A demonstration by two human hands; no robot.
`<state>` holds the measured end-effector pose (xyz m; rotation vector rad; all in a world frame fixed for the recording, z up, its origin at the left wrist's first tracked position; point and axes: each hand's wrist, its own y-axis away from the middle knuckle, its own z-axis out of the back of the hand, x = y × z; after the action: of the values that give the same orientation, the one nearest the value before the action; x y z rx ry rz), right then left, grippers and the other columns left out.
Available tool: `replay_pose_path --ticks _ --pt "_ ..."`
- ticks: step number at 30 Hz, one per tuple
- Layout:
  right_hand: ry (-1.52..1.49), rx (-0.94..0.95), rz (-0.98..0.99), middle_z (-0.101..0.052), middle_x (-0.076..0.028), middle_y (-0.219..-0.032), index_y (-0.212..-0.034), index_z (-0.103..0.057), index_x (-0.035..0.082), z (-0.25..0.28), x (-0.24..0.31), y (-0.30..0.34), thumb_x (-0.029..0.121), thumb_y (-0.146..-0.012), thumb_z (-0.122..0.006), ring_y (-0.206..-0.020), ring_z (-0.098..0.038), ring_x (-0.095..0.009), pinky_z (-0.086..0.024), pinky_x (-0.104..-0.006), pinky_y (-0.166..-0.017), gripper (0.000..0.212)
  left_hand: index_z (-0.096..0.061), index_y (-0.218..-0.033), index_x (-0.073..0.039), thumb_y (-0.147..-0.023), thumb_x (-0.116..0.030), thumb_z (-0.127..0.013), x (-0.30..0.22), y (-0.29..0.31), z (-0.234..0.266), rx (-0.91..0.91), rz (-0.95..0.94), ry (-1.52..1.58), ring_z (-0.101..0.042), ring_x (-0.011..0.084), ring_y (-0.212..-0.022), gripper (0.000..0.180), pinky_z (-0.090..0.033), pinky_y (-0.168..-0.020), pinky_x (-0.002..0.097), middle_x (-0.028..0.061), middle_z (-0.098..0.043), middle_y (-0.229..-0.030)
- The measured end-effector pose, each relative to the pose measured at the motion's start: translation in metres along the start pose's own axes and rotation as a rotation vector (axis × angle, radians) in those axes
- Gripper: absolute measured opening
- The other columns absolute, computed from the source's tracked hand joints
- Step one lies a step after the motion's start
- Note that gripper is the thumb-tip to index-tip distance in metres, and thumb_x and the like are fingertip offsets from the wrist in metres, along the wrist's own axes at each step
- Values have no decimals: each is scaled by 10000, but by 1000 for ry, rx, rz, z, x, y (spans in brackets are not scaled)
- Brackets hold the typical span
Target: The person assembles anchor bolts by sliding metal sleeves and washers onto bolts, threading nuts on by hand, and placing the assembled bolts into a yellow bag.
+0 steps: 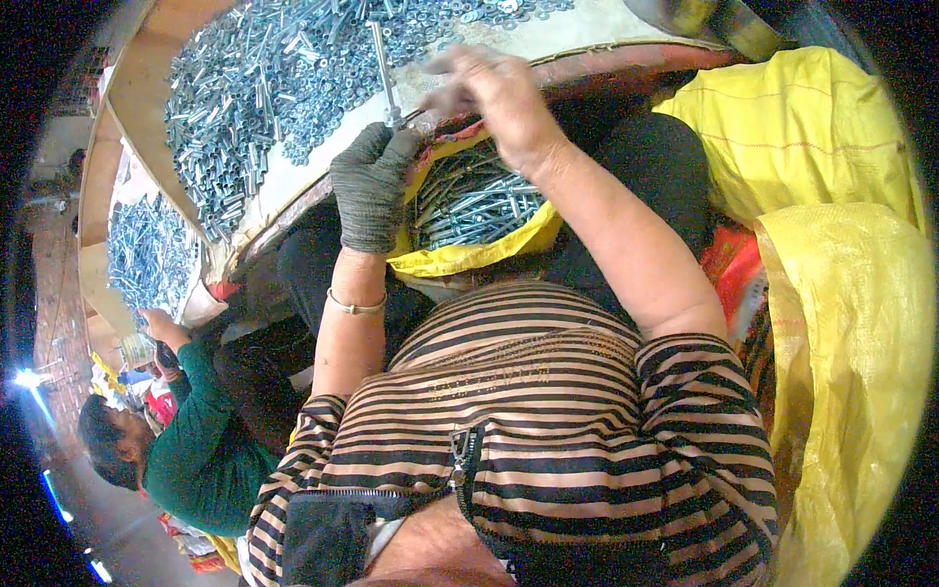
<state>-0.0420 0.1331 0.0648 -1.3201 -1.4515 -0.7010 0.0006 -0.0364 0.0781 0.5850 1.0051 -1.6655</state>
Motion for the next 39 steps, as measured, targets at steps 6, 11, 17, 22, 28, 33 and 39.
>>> replay_pose_path --ticks 6,11,17,22,28,33,39 --pt "230 29 199 -660 -67 -843 -1016 -604 24 -6 6 1 380 -936 -492 -799 -625 -124 -496 -235 -725 383 -625 -787 -15 -808 -194 -642 0 7 -14 100 60 -4 -538 245 -527 182 -409 -517 346 159 -570 -610" --pt "846 -97 237 -645 -39 -728 -893 -620 25 2 14 3 243 -925 -544 -686 -615 -99 -488 -217 -635 232 -620 -765 -51 -784 -196 -659 0 10 -25 56 -133 -236 -580 332 -602 152 -438 -538 397 152 -594 -659" --pt "496 34 119 -550 -128 -594 -746 -602 -3 2 10 -5 291 -873 -562 -570 -558 -166 -443 -329 -579 323 -590 -797 -100 -766 -204 -651 6 8 -19 41 -259 -583 -590 294 -623 125 -460 -545 386 104 -579 -685" --pt "675 63 133 -562 -113 -590 -734 -594 -31 3 10 -3 271 -876 -550 -546 -527 -143 -419 -322 -522 336 -625 -951 -107 -775 -235 -653 4 -4 -16 -43 -354 -299 -598 308 -779 219 -479 -668 402 107 -622 -861" --pt "262 335 -5 -469 42 -611 -717 -565 48 -2 45 21 185 -888 -553 -519 -428 -35 -339 -216 -455 220 -632 -781 -4 -777 -175 -661 -12 2 14 592 279 700 -565 62 -560 173 -460 -559 224 42 -621 -661" --pt "544 470 -253 -536 -10 -680 -869 -581 20 -6 25 13 203 -866 -606 -578 -494 -64 -416 -237 -533 184 -634 -825 -4 -785 -179 -666 28 3 36 481 151 313 -572 102 -683 182 -467 -614 268 57 -644 -764" --pt "495 198 -155 -548 -3 -680 -925 -580 34 13 12 -4 189 -882 -588 -567 -497 -58 -426 -215 -514 160 -661 -846 -54 -817 -273 -596 122 -61 121 -406 243 -520 -627 216 -685 230 -472 -613 343 129 -650 -736"
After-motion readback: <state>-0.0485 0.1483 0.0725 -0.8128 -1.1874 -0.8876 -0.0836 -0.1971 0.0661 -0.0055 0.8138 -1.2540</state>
